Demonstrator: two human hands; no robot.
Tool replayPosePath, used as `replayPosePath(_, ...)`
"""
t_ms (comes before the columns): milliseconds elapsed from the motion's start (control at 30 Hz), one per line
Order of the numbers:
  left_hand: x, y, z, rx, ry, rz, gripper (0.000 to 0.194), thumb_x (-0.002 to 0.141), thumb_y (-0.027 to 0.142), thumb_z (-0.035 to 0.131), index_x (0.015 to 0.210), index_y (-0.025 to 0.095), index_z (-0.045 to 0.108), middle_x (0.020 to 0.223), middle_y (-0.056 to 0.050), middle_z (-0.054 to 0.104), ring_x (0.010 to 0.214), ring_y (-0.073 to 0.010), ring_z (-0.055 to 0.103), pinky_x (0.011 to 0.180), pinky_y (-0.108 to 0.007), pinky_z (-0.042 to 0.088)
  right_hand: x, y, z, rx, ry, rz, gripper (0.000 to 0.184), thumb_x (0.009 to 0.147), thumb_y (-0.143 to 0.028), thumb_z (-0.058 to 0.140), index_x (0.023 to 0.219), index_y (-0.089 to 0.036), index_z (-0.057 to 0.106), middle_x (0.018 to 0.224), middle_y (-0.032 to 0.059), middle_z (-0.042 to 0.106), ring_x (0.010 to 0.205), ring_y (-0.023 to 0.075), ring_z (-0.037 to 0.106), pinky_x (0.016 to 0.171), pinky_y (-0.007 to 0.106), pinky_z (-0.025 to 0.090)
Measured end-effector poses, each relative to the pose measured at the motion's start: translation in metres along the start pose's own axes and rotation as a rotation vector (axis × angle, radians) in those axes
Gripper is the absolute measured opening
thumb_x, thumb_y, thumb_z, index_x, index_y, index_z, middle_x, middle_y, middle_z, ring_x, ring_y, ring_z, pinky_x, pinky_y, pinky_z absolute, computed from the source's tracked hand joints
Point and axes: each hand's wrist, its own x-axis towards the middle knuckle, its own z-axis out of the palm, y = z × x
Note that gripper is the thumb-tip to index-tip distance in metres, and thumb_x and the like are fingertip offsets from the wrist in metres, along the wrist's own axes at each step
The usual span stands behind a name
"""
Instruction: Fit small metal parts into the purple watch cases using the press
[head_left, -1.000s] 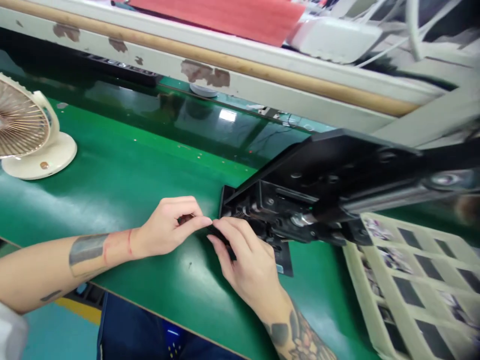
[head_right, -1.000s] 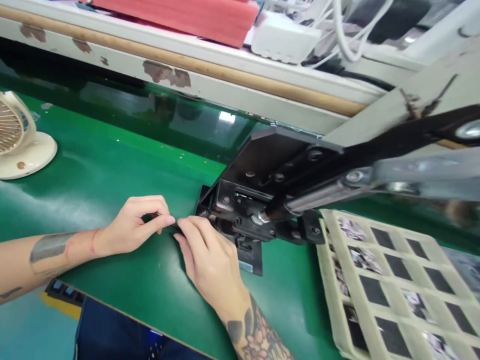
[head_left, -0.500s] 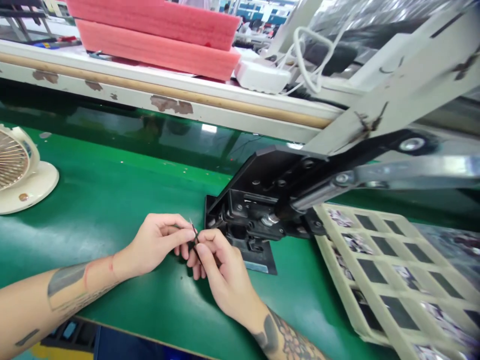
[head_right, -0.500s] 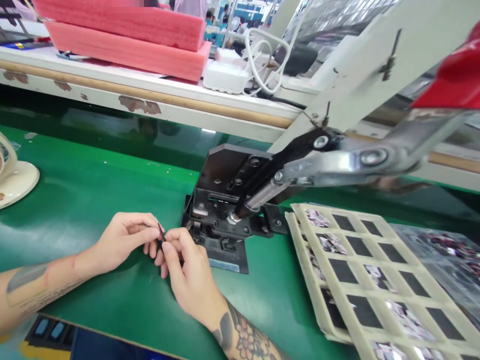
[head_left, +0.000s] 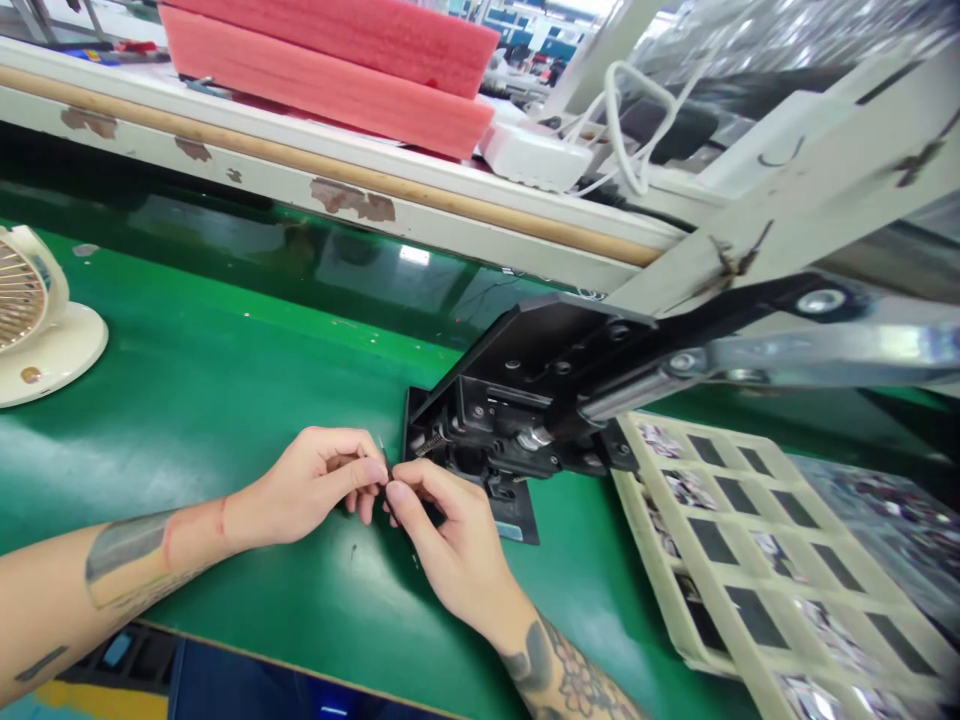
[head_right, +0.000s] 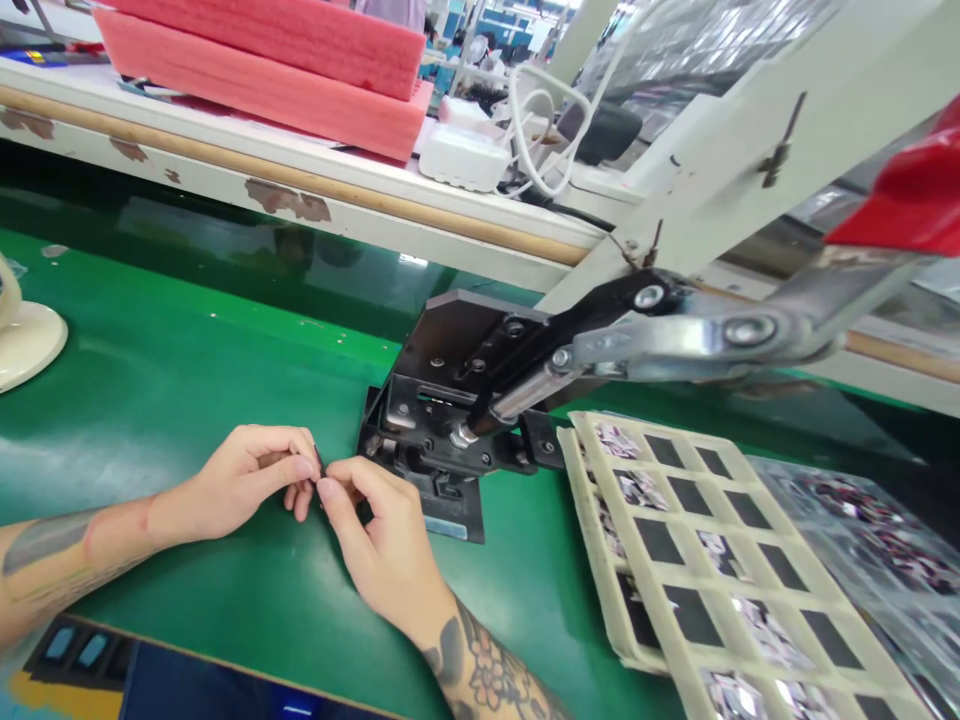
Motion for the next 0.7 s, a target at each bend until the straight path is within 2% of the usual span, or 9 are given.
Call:
replayPosePath(100, -0.001, 0.003, 0.000, 0.017, 0.026, -0.014, 0.040, 0.107, 0.051, 0.073, 0.089, 0.015, 0.074, 0.068, -0.004, 0.074, 0.060, -0.0145, 0.069, 0.061, -0.026, 0.054, -0.002, 0.003, 0.002, -0.038, 0.112, -0.017, 0.031, 0.114, -0.034, 0.060, 0.087, -0.021, 0.066, 0.075, -0.0010, 0.064, 0.067, 0.0128, 0.059, 0.064, 0.026, 0.048)
replayPosePath(200, 0.000, 0.007, 0.000, 0.024, 0.050, -0.018, 0.041, 0.108, 0.051, 0.072, 0.087, 0.015, 0.072, 0.067, -0.005, 0.076, 0.058, -0.0152, 0.070, 0.060, -0.026, 0.056, -0.005, 0.008, 0.005, -0.008, 0.211, -0.020, 0.024, 0.116, -0.036, 0.056, 0.103, -0.021, 0.070, 0.081, 0.0004, 0.068, 0.070, 0.0139, 0.063, 0.065, 0.026, 0.052)
replayPosePath(267, 0.001, 0.009, 0.000, 0.033, 0.051, -0.007, 0.040, 0.108, 0.050, 0.073, 0.087, 0.016, 0.072, 0.067, -0.004, 0.076, 0.059, -0.0152, 0.072, 0.060, -0.025, 0.057, -0.005, 0.009, 0.005, -0.008, 0.197, -0.042, 0.020, 0.115, -0.036, 0.058, 0.112, -0.021, 0.071, 0.084, 0.0007, 0.070, 0.070, 0.0135, 0.065, 0.065, 0.026, 0.053)
replayPosePath(333, 0.000, 0.009, 0.001, 0.051, 0.050, 0.015, 0.038, 0.108, 0.048, 0.073, 0.087, 0.016, 0.073, 0.068, -0.003, 0.076, 0.060, -0.0146, 0.072, 0.061, -0.025, 0.058, -0.004, 0.007, 0.005, -0.043, 0.129, -0.077, 0.017, 0.113, -0.032, 0.063, 0.104, -0.021, 0.072, 0.080, -0.0010, 0.069, 0.067, 0.0122, 0.062, 0.063, 0.025, 0.050)
replayPosePath(400, 0.000, 0.010, 0.001, 0.069, 0.059, 0.034, 0.036, 0.108, 0.046, 0.073, 0.088, 0.016, 0.074, 0.069, -0.003, 0.076, 0.060, -0.0141, 0.072, 0.061, -0.024, 0.059, -0.003, 0.005, 0.006, -0.083, 0.108, -0.113, 0.022, 0.112, -0.028, 0.064, 0.091, -0.021, 0.069, 0.074, -0.0025, 0.065, 0.064, 0.0112, 0.059, 0.063, 0.025, 0.048)
replayPosePath(467, -0.002, 0.011, 0.001, 0.081, 0.073, 0.045, 0.034, 0.109, 0.044, 0.073, 0.089, 0.016, 0.076, 0.070, -0.003, 0.076, 0.061, -0.0143, 0.073, 0.061, -0.024, 0.059, -0.003, 0.003, 0.006, -0.100, 0.175, -0.131, 0.027, 0.112, -0.026, 0.061, 0.087, -0.021, 0.067, 0.072, -0.0024, 0.064, 0.064, 0.0116, 0.059, 0.065, 0.026, 0.047)
replayPosePath(567, -0.003, 0.012, 0.000, 0.096, 0.083, 0.049, 0.032, 0.109, 0.042, 0.073, 0.090, 0.017, 0.077, 0.071, -0.003, 0.077, 0.061, -0.0147, 0.074, 0.060, -0.024, 0.060, -0.004, 0.002, 0.007, -0.086, 0.277, -0.100, 0.030, 0.114, -0.031, 0.055, 0.089, -0.021, 0.067, 0.076, 0.0001, 0.066, 0.067, 0.0134, 0.061, 0.065, 0.028, 0.049)
replayPosePath(633, -0.003, 0.013, -0.001, 0.116, 0.086, 0.055, 0.033, 0.108, 0.042, 0.074, 0.088, 0.017, 0.078, 0.072, -0.003, 0.077, 0.061, -0.0148, 0.074, 0.060, -0.024, 0.061, -0.004, 0.003, 0.007, -0.064, 0.222, -0.071, 0.027, 0.113, -0.038, 0.059, 0.094, -0.021, 0.069, 0.078, 0.0000, 0.067, 0.066, 0.0130, 0.061, 0.062, 0.027, 0.049)
replayPosePath(700, -0.003, 0.014, -0.001, 0.142, 0.099, 0.067, 0.034, 0.107, 0.044, 0.076, 0.088, 0.016, 0.079, 0.074, -0.003, 0.077, 0.062, -0.0150, 0.074, 0.060, -0.024, 0.061, -0.004, 0.004, 0.008, -0.054, 0.106, -0.074, 0.026, 0.112, -0.039, 0.063, 0.095, -0.021, 0.070, 0.076, -0.0015, 0.067, 0.063, 0.0114, 0.059, 0.061, 0.025, 0.048)
